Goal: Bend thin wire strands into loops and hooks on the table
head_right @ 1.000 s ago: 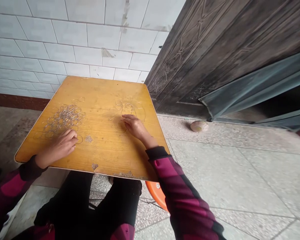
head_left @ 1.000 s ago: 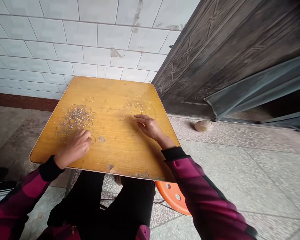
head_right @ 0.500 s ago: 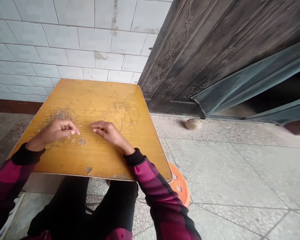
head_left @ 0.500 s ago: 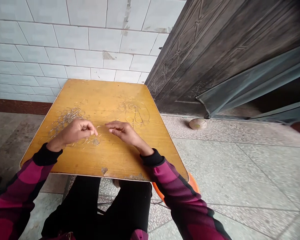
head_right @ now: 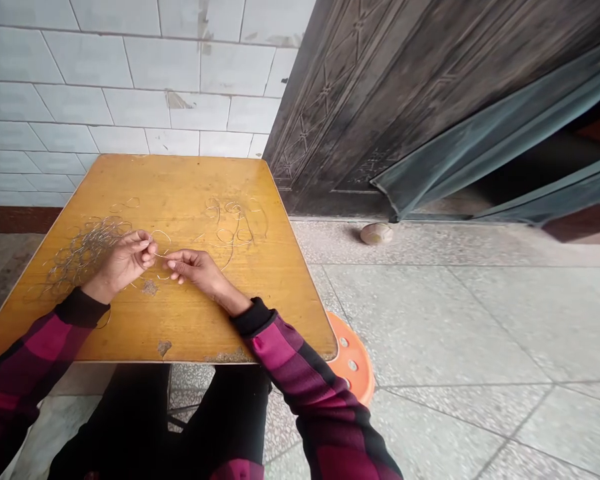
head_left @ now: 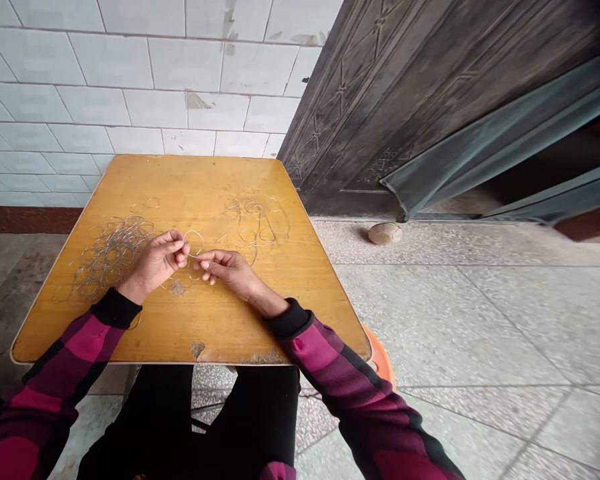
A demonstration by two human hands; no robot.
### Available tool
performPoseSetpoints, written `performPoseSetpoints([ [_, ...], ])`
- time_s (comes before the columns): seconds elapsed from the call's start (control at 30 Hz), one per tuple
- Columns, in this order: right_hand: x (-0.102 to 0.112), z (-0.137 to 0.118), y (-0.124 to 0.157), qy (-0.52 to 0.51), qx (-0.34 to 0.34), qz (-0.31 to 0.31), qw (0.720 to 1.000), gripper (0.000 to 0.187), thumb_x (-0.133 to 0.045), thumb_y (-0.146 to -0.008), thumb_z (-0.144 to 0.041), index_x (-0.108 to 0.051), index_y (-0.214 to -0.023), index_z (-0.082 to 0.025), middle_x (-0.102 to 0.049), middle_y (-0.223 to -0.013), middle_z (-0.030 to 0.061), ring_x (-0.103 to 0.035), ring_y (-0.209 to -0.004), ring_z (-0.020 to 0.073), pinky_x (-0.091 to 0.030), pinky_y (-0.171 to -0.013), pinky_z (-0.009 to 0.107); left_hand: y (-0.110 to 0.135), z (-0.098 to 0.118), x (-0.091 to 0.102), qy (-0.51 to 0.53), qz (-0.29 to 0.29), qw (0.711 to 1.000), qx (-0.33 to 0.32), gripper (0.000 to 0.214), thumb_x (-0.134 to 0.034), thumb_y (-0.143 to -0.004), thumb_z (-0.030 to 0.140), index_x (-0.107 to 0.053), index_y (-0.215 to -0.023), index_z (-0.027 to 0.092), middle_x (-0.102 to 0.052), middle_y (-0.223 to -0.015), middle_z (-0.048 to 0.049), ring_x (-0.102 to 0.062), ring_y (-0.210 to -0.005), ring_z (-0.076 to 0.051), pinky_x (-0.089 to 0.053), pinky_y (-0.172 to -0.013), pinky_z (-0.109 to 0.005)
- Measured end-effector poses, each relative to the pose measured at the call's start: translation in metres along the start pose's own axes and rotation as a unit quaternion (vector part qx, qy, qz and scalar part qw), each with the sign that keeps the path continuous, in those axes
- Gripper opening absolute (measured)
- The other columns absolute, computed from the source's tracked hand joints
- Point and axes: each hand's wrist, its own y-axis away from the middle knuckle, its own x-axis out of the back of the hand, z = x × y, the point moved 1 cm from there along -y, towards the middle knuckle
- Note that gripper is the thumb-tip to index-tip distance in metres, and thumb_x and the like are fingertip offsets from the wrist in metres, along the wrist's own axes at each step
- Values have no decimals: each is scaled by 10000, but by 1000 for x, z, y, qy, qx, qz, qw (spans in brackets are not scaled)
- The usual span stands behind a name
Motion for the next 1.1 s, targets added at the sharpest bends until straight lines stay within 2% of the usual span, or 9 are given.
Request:
performPoseSetpoints([
  [0.2, -1, 2, 0, -23, -18, 23, 999, 323, -811, -670, -431, -704, -833, -173, -709, -727, -4, -586, -540, 64, -468, -483, 185, 3, -9, -2, -76, 17, 997, -21, 200, -710, -686, 215, -569, -812, 153, -636, -779, -4, -533, -585, -63, -438, -558, -208],
  [0.37, 4, 3, -2, -48, -10, 71, 996, 326, -813, -665, -423, -681, -817, -167, -698, -729, 1, -593, -551, 70, -499, -520, 206, 8, -13, -3, -294, 37, 954, -45, 235, -686, -738, 329, -634, -879, 148, -633, -808, -13, -531, -660, -98, -419, -598, -237],
  [0.43, 5, 3, -2, -49, -7, 78, 996, 298, -801, -686, -402, -674, -816, -165, -695, -738, 4, -597, -567, 67, -500, -532, 204, 10, -14, -2, -348, 9, 937, -31, 256, -676, -759, 368, -646, -890, 151, -639, -811, -19, -543, -683, -112, -422, -613, -247],
  [0.57, 7, 1, -1, -30, -8, 84, 996, 294, -781, -701, -406, -660, -806, -160, -685, -712, 0, -574, -517, 59, -471, -492, 195, 12, -17, 2, -405, -109, 908, 19, 275, -681, -764, 373, -645, -935, 161, -636, -776, -9, -558, -669, -124, -434, -605, -254],
  [0.63, 9, -2, 0, -10, 0, 92, 996, 314, -776, -697, -425, -657, -813, -158, -674, -689, -8, -555, -487, 57, -456, -470, 194, 14, -19, 3, -453, -141, 880, 33, 310, -706, -741, 363, -646, -973, 165, -611, -713, 13, -526, -602, -114, -400, -550, -237],
  [0.73, 11, -5, 1, 24, 12, 97, 995, 328, -761, -704, -450, -654, -819, -162, -659, -671, -15, -543, -479, 57, -449, -465, 195, 16, -21, 4, -499, -152, 853, 21, 258, -671, -768, 349, -657, -954, 170, -604, -681, 19, -517, -582, -114, -384, -540, -233],
  [0.8, 12, -6, 2, 57, 23, 90, 994, 327, -744, -721, -462, -659, -824, -164, -648, -669, -16, -538, -483, 59, -444, -466, 195, 17, -19, 5, -520, -138, 843, 2, 198, -582, -832, 354, -650, -816, 168, -579, -637, 21, -503, -567, -112, -368, -538, -234],
  [0.9, 14, -4, 4, 126, 47, 55, 989, 314, -704, -767, -465, -677, -857, -166, -640, -702, -7, -538, -509, 62, -443, -481, 200, 17, -12, 4, -543, -129, 830, -22, 348, -484, -888, 378, -563, -621, 168, -520, -577, 24, -469, -549, -106, -349, -550, -237],
  [1.1, 16, -6, 9, 285, 85, -1, 955, 282, -598, -874, -413, -715, -945, -166, -615, -682, -5, -517, -545, 80, -431, -545, 224, 18, 15, 13, -567, -100, 817, -45, 358, -504, -873, 413, -599, -621, 177, -546, -573, 16, -482, -554, -116, -355, -560, -239],
])
